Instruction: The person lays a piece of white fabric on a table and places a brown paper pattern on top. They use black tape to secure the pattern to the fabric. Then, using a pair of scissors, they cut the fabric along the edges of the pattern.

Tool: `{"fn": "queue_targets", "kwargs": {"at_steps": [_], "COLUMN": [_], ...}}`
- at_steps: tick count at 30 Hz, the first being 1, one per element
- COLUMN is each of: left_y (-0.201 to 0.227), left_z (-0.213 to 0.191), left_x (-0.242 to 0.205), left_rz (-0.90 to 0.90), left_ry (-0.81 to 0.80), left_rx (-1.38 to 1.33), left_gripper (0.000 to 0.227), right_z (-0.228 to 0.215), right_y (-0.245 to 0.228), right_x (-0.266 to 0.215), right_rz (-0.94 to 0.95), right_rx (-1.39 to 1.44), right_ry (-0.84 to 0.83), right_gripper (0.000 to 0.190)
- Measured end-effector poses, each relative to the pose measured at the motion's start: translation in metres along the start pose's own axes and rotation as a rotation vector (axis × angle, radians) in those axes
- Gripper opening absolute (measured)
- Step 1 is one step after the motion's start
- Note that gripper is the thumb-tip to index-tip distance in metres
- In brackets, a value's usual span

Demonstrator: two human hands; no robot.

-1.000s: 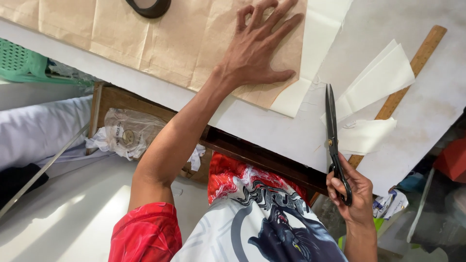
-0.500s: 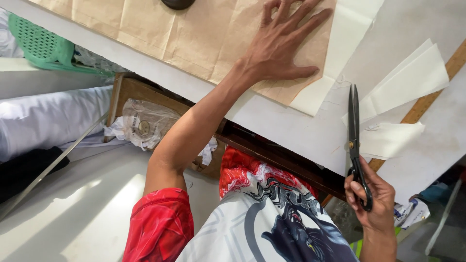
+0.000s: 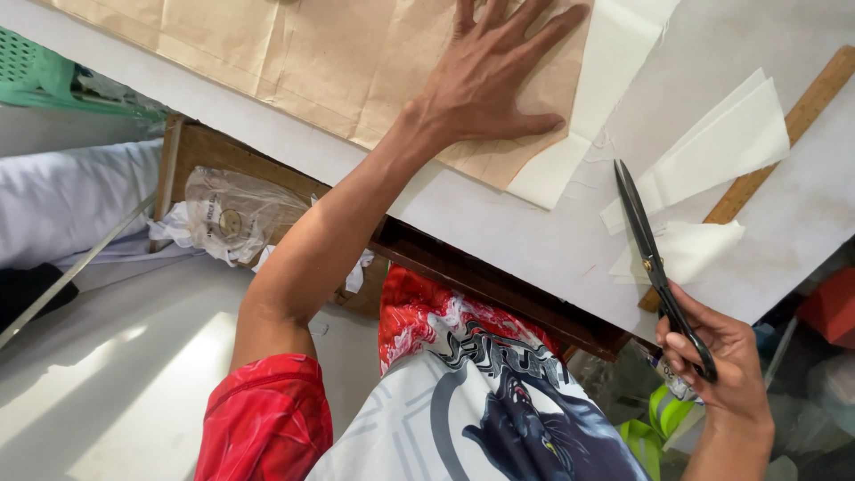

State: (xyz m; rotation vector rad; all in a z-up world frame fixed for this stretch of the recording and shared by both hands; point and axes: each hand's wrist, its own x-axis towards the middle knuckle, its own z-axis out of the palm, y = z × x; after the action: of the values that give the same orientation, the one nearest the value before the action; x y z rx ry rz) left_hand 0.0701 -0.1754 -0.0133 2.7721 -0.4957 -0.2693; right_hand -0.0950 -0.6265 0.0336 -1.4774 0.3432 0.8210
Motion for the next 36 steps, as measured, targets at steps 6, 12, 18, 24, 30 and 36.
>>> {"fn": "queue_targets", "kwargs": {"at_steps": [6, 12, 18, 24, 30, 36], "left_y": [-0.001, -0.001, 0.004, 0.002, -0.003, -0.002], "left_z": [0.001, 0.001, -0.024, -0.018, 0.002, 0.008], "left_x": [-0.002, -0.003, -0.005, -0.004, 0.0, 0.014], "left_rz": [0.037, 0.01, 0.021, 0.035, 0.072, 0.068], "left_ry": [0.075, 0.083, 0.002, 0.047, 0.196, 0.237], "left_rx": [0.048, 0.01, -0.025, 0.024, -0.049, -0.127], "left_gripper": [0.105, 0.108, 0.109, 0.114, 0.11, 0.089], "right_z": [-0.018, -0.043, -0.064, -0.105, -0.091, -0.087], "right_y": [-0.018, -0.048, -0.038, -0.014, -0.02, -0.019], "right_x": [0.017, 0.037, 0.052, 0.054, 0.057, 0.057], "right_rz": [-0.024, 0.179, 0.112, 0.144, 0.118, 0.081], "right_rx": [-0.039, -0.221, -0.25, -0.264, -0.296, -0.271], "right_ry": [-0.149, -0.044, -0.136, -0.118, -0.096, -0.109], "right_gripper": [0.074, 0.079, 0.084, 0.084, 0.083, 0.083]}}
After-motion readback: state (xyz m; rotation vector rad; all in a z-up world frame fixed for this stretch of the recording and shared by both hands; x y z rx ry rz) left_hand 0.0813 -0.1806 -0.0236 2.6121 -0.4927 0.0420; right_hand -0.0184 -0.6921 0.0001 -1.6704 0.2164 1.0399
